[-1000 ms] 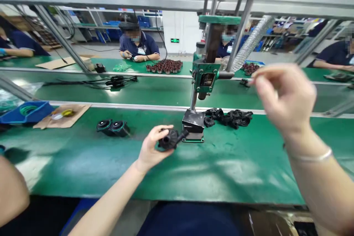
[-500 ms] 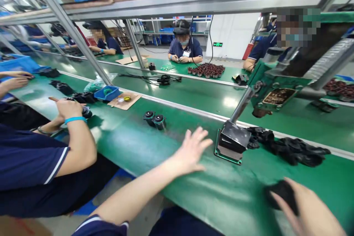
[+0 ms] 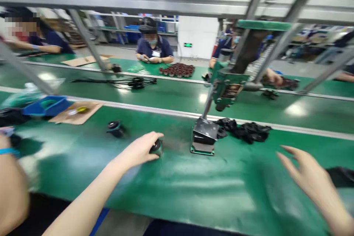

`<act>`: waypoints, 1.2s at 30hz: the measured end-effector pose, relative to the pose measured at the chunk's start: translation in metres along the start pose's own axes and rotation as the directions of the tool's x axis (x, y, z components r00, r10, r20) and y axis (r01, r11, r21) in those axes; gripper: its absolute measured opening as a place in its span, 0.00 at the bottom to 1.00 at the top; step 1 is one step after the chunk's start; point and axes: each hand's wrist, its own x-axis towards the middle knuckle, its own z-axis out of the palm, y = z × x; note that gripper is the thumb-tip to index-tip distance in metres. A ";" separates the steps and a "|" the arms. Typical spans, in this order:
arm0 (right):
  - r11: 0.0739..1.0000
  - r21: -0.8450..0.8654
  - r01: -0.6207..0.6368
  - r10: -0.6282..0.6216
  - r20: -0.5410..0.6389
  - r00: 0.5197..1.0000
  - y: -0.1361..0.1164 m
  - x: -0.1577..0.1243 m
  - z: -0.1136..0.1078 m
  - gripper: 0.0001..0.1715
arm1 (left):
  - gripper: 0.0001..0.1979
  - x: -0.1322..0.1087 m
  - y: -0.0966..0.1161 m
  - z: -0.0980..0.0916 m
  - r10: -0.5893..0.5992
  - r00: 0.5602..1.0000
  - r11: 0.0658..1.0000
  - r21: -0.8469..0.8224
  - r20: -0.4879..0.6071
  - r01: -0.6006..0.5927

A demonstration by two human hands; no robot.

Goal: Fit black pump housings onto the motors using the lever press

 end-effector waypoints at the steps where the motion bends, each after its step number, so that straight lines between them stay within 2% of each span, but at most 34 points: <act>1: 0.999 -0.036 0.024 -0.022 0.053 0.998 -0.007 0.003 0.008 0.34 | 0.32 0.002 0.017 0.012 0.056 0.998 0.995 -0.086 0.024 -0.054; 2: 0.996 -0.059 0.060 -0.052 0.137 0.989 -0.015 0.009 0.021 0.34 | 0.32 0.005 0.035 0.024 0.114 0.993 0.980 -0.166 0.042 -0.106; 5: 0.994 -0.075 0.079 -0.060 0.236 0.970 -0.044 0.036 0.073 0.29 | 0.34 0.013 0.085 0.058 0.254 0.966 0.912 -0.343 0.040 -0.226; 7: 0.994 -0.080 0.071 -0.045 0.283 0.958 -0.062 0.055 0.105 0.27 | 0.36 0.019 0.109 0.078 0.296 0.955 0.868 -0.419 0.007 -0.266; 9: 0.995 -0.086 0.060 -0.028 0.331 0.943 -0.074 0.068 0.127 0.25 | 0.37 0.024 0.123 0.095 0.298 0.954 0.835 -0.477 -0.029 -0.275; 11: 0.994 -0.089 0.057 -0.019 0.380 0.925 -0.079 0.072 0.134 0.22 | 0.38 0.027 0.128 0.108 0.270 0.961 0.807 -0.529 -0.063 -0.262; 14: 0.994 -0.098 0.056 -0.010 0.416 0.909 -0.078 0.059 0.122 0.23 | 0.40 0.026 0.124 0.122 0.199 0.975 0.758 -0.616 -0.098 -0.216; 18: 0.993 -0.097 0.068 -0.024 0.395 0.918 -0.076 0.013 0.090 0.27 | 0.46 0.025 0.119 0.132 0.091 0.996 0.632 -0.771 -0.027 -0.078; 22: 0.990 -0.028 0.135 -0.112 0.416 0.903 -0.076 -0.037 0.078 0.18 | 0.47 0.026 0.120 0.132 0.037 0.998 0.545 -0.838 0.046 0.019; 24: 0.990 -0.023 0.142 -0.121 0.406 0.906 -0.077 -0.054 0.077 0.17 | 0.47 0.026 0.121 0.132 0.031 0.998 0.520 -0.853 0.061 0.036; 28: 0.989 -0.062 0.135 -0.100 0.392 0.914 -0.077 -0.066 0.066 0.28 | 0.46 0.026 0.122 0.132 0.040 0.998 0.479 -0.877 0.052 0.026; 30: 0.991 -0.084 0.099 -0.060 0.377 0.924 -0.075 -0.069 0.059 0.31 | 0.46 0.026 0.121 0.133 0.046 0.998 0.470 -0.882 0.049 0.022; 34: 0.998 -0.039 -0.057 0.066 0.281 0.957 -0.065 -0.079 0.056 0.22 | 0.46 0.026 0.120 0.134 0.053 0.997 0.457 -0.889 0.054 0.024; 36: 0.996 -0.010 -0.088 0.087 0.249 0.965 -0.062 -0.081 0.059 0.19 | 0.47 0.026 0.120 0.135 0.058 0.997 0.457 -0.889 0.059 0.026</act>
